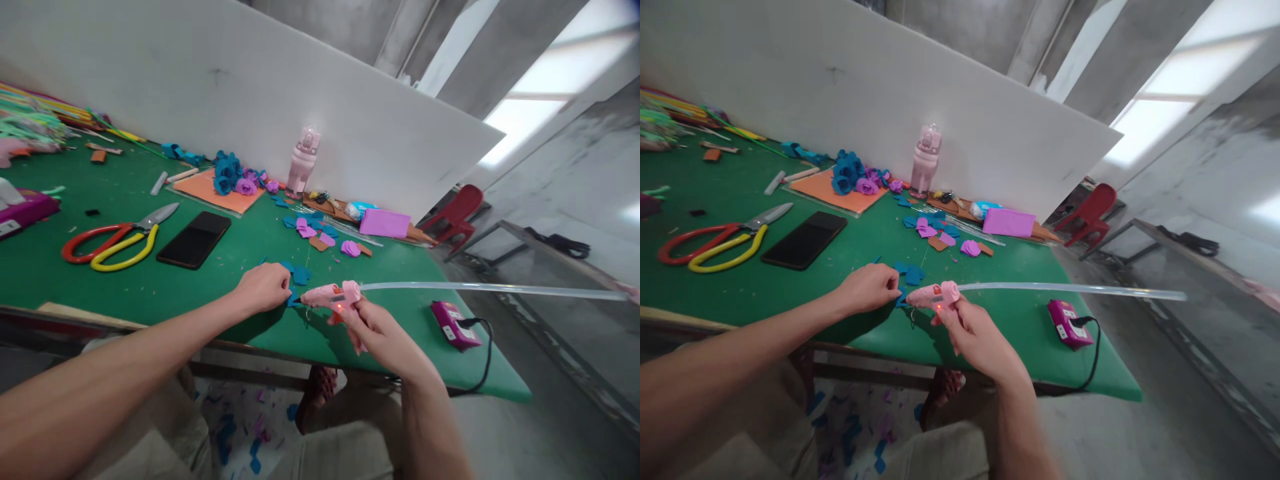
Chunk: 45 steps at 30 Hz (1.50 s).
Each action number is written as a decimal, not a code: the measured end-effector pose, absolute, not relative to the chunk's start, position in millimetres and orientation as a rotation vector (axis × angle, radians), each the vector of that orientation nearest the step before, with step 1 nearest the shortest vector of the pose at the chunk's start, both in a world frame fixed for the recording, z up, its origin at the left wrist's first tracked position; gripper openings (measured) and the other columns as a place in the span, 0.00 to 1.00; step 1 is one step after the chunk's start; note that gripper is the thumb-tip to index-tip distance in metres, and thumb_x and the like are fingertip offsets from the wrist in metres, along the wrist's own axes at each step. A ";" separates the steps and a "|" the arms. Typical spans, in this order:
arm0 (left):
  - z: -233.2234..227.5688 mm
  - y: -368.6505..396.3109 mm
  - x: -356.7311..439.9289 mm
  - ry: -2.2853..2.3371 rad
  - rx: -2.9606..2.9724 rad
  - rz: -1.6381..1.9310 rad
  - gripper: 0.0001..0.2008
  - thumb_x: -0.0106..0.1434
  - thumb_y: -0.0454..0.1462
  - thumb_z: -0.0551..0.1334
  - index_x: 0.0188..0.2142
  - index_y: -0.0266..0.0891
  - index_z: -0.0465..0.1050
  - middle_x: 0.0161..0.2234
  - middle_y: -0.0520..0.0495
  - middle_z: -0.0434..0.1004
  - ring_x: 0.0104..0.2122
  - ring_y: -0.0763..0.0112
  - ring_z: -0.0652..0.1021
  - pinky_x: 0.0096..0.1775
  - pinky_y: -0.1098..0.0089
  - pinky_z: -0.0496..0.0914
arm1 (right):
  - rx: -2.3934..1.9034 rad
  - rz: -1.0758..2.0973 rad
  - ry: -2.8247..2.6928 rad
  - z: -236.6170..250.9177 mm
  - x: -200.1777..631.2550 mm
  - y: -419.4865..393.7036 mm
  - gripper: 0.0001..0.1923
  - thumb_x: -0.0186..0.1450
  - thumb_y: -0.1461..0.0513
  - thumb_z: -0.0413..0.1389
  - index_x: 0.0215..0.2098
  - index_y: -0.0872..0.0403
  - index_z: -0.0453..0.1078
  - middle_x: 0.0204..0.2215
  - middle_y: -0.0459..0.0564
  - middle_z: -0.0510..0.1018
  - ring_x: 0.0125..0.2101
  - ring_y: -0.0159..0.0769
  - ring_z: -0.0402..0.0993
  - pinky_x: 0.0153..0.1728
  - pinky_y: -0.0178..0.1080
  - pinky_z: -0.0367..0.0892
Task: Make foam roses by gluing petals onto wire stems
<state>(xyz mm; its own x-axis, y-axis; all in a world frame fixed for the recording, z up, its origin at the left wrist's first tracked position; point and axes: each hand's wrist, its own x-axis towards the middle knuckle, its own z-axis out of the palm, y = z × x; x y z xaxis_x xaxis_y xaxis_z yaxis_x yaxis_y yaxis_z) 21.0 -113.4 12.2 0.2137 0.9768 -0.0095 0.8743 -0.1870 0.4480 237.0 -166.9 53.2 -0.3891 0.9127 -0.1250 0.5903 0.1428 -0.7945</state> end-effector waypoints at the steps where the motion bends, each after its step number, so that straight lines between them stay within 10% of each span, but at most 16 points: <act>1: 12.0 -113.3 21.1 1.723 2.138 0.400 0.06 0.49 0.38 0.59 0.20 0.40 0.72 0.24 0.47 0.74 0.27 0.66 0.74 0.28 0.70 0.63 | -1.443 1.132 -2.037 53.2 236.3 -166.6 0.18 0.64 0.50 0.45 0.31 0.53 0.68 0.13 0.42 0.64 0.16 0.30 0.61 0.20 0.33 0.58; 45: 14.6 -113.7 21.7 1.686 2.229 0.303 0.08 0.52 0.39 0.57 0.22 0.39 0.71 0.25 0.47 0.75 0.27 0.68 0.73 0.26 0.72 0.61 | -1.449 0.947 -2.229 45.9 232.9 -164.8 0.19 0.67 0.52 0.40 0.28 0.54 0.63 0.15 0.42 0.63 0.19 0.29 0.61 0.24 0.33 0.57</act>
